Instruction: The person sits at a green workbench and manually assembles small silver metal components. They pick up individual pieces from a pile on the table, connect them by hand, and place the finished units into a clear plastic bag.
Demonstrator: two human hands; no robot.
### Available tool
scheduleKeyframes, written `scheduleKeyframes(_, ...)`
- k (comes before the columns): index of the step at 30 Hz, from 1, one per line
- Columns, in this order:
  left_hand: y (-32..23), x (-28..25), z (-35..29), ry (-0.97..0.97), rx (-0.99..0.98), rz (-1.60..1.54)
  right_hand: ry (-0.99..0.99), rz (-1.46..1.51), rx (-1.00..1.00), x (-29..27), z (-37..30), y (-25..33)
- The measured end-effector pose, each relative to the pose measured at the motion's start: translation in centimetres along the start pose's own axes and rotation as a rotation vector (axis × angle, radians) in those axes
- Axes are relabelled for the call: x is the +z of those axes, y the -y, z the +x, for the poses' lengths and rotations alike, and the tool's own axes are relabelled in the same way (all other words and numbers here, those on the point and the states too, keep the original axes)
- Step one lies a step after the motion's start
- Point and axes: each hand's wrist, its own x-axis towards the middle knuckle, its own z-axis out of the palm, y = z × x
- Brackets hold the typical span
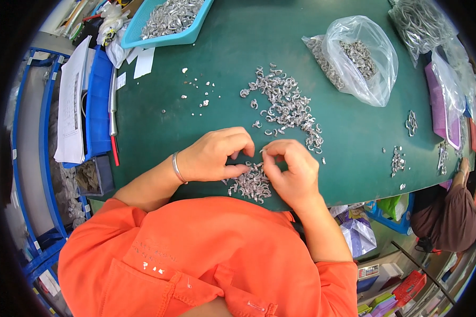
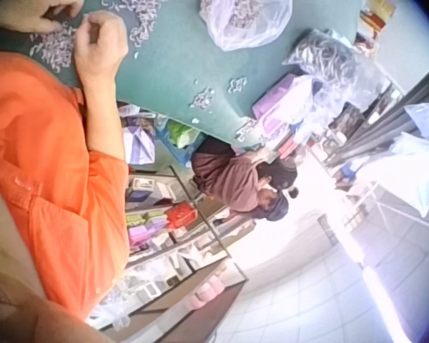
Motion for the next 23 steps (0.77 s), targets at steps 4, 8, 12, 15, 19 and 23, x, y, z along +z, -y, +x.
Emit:
scheduleKeyframes(4, -0.1, 0.2, -0.3, -0.001, -0.055, -0.212, 0.054, 0.097, -0.017, 0.7, -1.3, 0.6)
scheduleKeyframes(8, 0.6, 0.2, -0.3, -0.155, 0.175, -0.035, 0.216, 0.151, 0.114, -0.7, -0.2, 1.0)
scheduleKeyframes(12, -0.3, -1.7, 0.9, -0.452, 0.166, 0.11, 0.02, -0.46, -0.22, 0.0, 1.8, -0.3)
scheduleKeyframes(15, 0.8, -5.9, 2.0, -0.619, 0.02, 0.251, 0.067, -0.588, -0.196, -0.1, 1.5, -0.7)
scheduleKeyframes(19, 3.9, -12.9, 3.5, -0.888, -0.083, 0.494, -0.009, -0.437, -0.173, -0.4, 1.0, -1.1)
scheduleKeyframes(23, 8.4, -19.4, 3.8, -0.916, -0.216, 0.764, -0.02, -0.291, -0.054, -1.4, -0.3, -0.9)
